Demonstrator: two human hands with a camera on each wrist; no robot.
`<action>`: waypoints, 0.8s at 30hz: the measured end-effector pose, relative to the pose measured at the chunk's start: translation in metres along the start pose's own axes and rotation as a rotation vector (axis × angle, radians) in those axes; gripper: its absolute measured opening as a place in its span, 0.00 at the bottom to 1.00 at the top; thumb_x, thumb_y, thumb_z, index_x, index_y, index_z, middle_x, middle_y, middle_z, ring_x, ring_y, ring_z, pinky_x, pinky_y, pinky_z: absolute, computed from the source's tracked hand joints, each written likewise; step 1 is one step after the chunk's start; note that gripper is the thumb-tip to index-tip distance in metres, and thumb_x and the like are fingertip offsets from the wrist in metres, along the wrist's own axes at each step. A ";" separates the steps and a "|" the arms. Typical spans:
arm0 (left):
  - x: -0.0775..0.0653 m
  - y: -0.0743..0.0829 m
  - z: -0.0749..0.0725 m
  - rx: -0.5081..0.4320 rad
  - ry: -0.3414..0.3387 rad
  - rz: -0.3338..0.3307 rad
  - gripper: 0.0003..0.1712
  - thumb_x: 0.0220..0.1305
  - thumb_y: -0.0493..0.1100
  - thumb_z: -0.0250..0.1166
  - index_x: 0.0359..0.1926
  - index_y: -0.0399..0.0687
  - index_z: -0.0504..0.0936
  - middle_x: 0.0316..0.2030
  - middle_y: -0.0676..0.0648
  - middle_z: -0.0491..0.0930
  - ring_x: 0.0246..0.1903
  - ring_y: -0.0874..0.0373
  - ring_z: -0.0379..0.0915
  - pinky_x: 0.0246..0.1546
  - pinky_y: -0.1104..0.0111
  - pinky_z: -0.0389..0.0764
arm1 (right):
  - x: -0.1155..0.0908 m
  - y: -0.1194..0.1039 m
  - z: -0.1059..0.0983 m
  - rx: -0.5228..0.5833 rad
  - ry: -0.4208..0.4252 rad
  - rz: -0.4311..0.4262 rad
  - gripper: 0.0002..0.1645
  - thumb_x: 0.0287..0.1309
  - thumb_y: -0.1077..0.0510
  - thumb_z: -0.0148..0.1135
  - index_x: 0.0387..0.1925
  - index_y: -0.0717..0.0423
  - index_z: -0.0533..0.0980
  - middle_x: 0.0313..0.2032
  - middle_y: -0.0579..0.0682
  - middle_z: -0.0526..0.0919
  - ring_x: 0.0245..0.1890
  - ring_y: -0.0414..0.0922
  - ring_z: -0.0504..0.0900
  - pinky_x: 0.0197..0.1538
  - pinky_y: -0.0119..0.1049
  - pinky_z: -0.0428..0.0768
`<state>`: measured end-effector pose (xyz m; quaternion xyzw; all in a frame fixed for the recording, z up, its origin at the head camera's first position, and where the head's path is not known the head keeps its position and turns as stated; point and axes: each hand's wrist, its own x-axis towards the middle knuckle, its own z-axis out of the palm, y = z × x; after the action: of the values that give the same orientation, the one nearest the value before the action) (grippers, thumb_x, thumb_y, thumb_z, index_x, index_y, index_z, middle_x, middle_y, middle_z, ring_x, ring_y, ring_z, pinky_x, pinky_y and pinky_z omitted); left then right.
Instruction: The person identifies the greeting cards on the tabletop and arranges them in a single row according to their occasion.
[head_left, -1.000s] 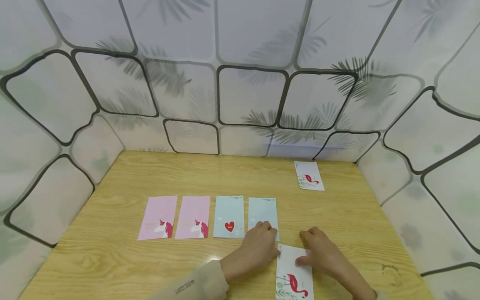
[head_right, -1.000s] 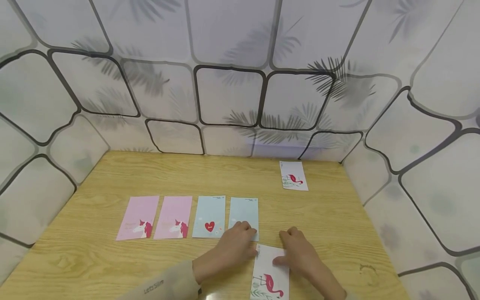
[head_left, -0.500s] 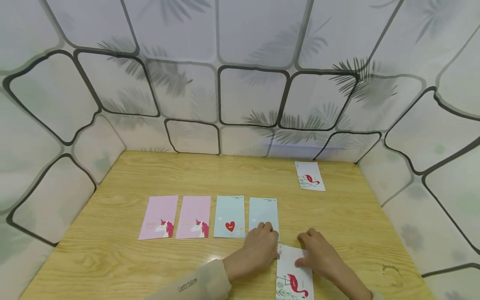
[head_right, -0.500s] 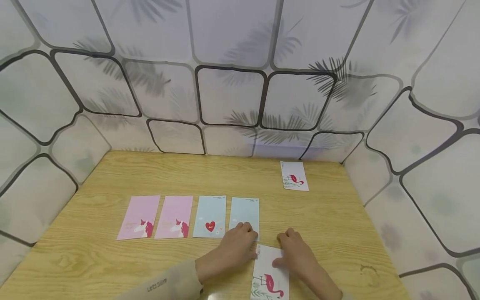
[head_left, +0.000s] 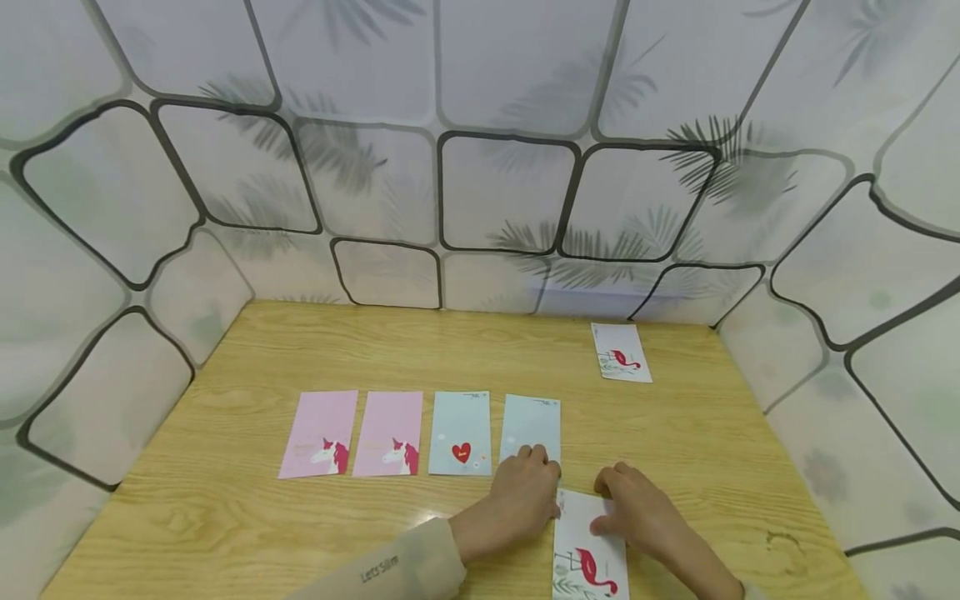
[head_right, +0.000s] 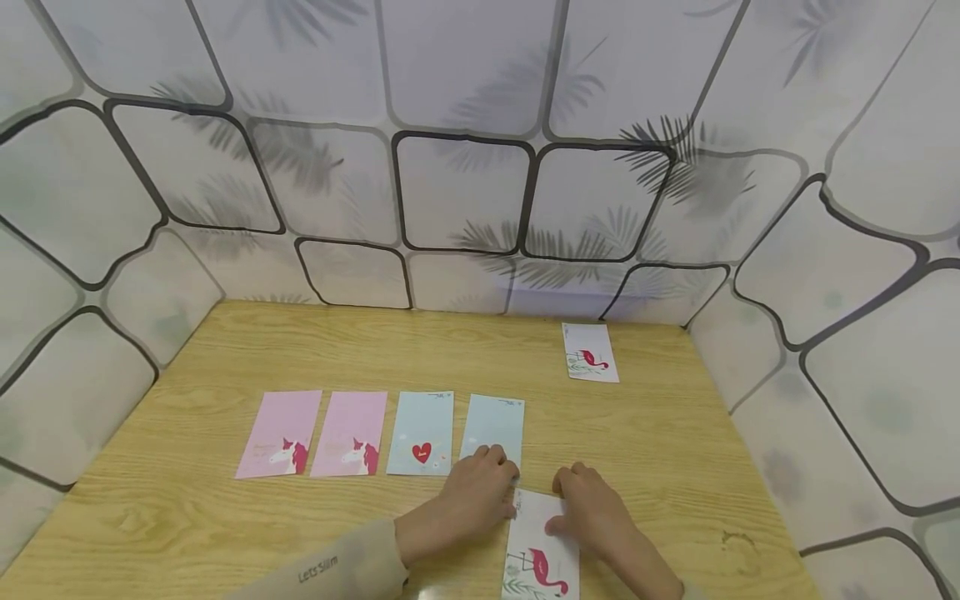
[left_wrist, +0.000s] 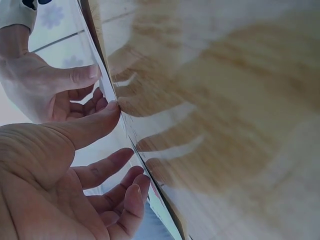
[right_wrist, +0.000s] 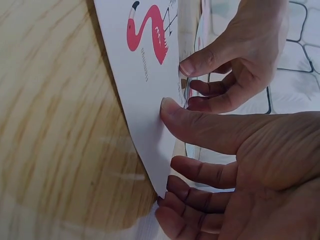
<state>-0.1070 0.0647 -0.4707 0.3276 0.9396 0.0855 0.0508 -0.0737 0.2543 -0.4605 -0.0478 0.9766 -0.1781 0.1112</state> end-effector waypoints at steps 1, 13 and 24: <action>0.000 0.000 0.000 0.002 -0.001 -0.002 0.23 0.58 0.58 0.77 0.46 0.48 0.87 0.40 0.48 0.77 0.39 0.57 0.72 0.35 0.69 0.77 | 0.000 0.000 0.000 -0.001 0.002 -0.004 0.25 0.37 0.58 0.87 0.37 0.57 0.81 0.32 0.46 0.76 0.34 0.43 0.73 0.43 0.45 0.79; 0.000 -0.001 0.000 -0.013 0.012 0.008 0.20 0.57 0.56 0.79 0.46 0.51 0.88 0.38 0.50 0.77 0.39 0.57 0.72 0.36 0.69 0.76 | -0.001 -0.002 0.003 0.007 0.030 -0.023 0.21 0.38 0.59 0.87 0.29 0.52 0.78 0.26 0.44 0.71 0.30 0.42 0.68 0.33 0.37 0.71; 0.000 -0.003 0.003 -0.149 0.055 0.072 0.08 0.60 0.45 0.77 0.38 0.48 0.88 0.30 0.52 0.79 0.31 0.61 0.74 0.32 0.71 0.76 | -0.005 -0.003 0.001 0.029 0.012 0.012 0.22 0.41 0.58 0.86 0.29 0.51 0.75 0.24 0.42 0.72 0.26 0.41 0.69 0.30 0.37 0.69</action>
<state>-0.1084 0.0630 -0.4744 0.3539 0.9193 0.1658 0.0459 -0.0682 0.2522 -0.4594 -0.0391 0.9748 -0.1916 0.1071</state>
